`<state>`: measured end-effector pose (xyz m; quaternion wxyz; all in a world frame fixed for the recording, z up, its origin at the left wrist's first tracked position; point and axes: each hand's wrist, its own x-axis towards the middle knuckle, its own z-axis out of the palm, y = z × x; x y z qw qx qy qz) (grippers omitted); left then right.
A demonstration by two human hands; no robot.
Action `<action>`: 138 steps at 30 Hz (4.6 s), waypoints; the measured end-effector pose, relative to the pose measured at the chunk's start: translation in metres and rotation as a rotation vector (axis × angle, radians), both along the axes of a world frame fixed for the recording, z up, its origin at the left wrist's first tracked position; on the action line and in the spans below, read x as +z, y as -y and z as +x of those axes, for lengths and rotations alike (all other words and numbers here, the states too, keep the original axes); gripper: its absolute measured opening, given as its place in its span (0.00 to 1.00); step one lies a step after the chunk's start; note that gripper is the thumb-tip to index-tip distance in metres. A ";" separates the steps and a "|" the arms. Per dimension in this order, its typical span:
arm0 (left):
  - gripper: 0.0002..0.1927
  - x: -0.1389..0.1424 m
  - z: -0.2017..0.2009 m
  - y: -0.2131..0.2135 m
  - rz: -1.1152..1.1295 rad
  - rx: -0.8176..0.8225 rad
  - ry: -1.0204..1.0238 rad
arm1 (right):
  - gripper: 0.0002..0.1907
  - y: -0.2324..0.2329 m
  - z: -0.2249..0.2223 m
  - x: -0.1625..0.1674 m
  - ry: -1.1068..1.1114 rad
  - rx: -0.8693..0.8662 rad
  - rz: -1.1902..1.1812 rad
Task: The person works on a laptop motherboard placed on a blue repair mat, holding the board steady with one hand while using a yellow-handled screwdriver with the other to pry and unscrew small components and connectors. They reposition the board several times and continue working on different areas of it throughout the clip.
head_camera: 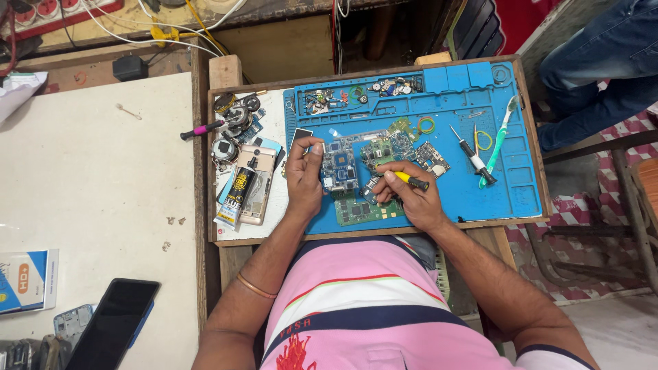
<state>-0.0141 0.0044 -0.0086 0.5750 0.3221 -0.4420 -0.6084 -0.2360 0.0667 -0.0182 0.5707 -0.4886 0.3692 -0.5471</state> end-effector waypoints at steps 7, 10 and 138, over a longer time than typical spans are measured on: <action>0.10 -0.003 -0.002 0.001 -0.031 -0.059 -0.024 | 0.12 0.001 0.001 0.000 -0.024 -0.049 -0.016; 0.10 -0.002 -0.001 0.001 -0.014 -0.068 -0.015 | 0.12 0.001 0.002 0.000 -0.010 -0.045 -0.013; 0.20 0.106 -0.010 -0.052 -0.329 -0.359 0.089 | 0.06 -0.001 0.001 0.005 -0.164 -0.245 -0.151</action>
